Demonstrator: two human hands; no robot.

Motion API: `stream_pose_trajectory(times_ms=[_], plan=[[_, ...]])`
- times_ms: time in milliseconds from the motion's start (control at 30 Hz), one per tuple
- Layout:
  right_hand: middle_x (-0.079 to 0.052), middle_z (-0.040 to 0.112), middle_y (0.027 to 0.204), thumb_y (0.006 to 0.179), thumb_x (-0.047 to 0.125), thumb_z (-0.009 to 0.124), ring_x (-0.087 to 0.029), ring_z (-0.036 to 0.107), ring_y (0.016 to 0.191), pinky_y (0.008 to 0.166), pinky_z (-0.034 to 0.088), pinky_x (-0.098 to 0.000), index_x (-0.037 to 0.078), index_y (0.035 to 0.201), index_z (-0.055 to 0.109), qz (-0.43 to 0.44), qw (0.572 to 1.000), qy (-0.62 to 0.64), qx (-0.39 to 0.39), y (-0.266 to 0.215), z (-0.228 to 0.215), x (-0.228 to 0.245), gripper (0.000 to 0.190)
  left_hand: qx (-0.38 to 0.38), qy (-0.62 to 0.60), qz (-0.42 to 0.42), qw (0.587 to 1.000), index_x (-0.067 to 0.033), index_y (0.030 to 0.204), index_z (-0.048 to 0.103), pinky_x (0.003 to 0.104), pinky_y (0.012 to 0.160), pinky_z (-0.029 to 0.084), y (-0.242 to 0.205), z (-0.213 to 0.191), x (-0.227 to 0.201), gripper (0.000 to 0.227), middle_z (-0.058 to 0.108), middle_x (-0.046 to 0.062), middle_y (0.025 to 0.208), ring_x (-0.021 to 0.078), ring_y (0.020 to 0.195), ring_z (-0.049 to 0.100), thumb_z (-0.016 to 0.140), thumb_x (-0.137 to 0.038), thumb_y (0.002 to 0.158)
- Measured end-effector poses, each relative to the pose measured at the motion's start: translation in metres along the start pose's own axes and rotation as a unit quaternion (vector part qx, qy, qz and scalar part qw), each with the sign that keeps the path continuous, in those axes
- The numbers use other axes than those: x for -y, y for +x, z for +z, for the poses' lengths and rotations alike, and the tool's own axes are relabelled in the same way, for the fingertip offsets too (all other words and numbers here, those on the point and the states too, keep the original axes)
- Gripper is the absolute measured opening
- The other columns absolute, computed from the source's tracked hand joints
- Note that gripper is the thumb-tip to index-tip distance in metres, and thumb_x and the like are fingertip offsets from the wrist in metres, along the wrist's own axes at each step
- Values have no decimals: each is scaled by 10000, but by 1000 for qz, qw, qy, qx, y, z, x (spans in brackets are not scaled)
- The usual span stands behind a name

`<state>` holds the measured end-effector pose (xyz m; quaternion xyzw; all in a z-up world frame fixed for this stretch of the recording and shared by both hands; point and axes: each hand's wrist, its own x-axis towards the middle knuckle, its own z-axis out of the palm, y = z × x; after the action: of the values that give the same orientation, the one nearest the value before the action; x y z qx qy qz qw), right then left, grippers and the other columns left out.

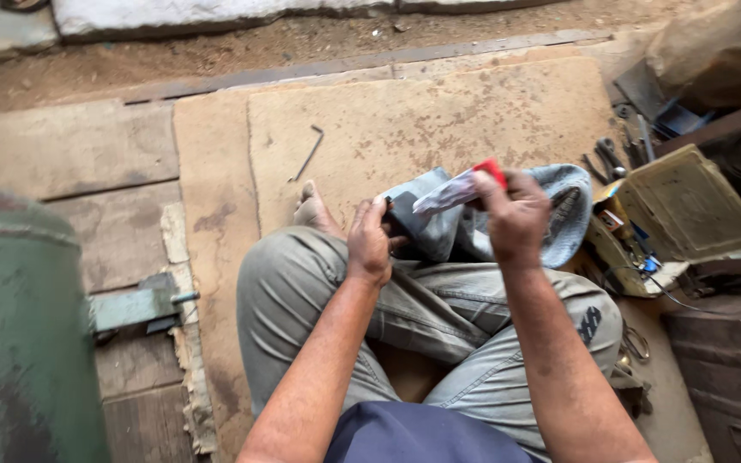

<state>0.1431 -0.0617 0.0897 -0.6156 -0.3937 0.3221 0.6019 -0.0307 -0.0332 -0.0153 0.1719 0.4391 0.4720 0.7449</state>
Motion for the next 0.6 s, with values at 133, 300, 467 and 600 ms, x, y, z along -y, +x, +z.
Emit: stream_pose_trajectory(times_ms=[133,300,467,600], plan=[[-78,733,840,987,110,708,-131,712,726,676,631,-284,-6,969,713,1,1000,-29,1,5,-2,-6,118,24,-19,-11,999,-123,1076,569,335,650,588,-4,5,-6,234,660,52,992,176,833,680,479,-335,1035],[-70,745,839,1001,137,699,-120,706,703,682,603,-261,-1,964,709,29,997,68,0,6,-9,-18,143,8,-1,-4,1000,-132,1097,579,318,618,562,-6,4,-7,227,645,32,979,148,820,649,487,-332,1046],[-72,732,830,1002,119,720,-116,683,686,655,583,-261,-25,958,712,22,999,37,-14,10,-17,-28,151,6,6,-6,1000,-135,1081,596,304,595,559,2,4,1,229,660,11,977,142,814,659,483,-327,1030],[-65,742,829,983,113,713,-117,694,690,660,583,-256,-13,975,724,27,999,33,5,8,-6,-25,126,12,-13,0,1000,-125,1080,591,316,603,561,3,-1,3,205,645,24,968,151,811,647,508,-310,1051]])
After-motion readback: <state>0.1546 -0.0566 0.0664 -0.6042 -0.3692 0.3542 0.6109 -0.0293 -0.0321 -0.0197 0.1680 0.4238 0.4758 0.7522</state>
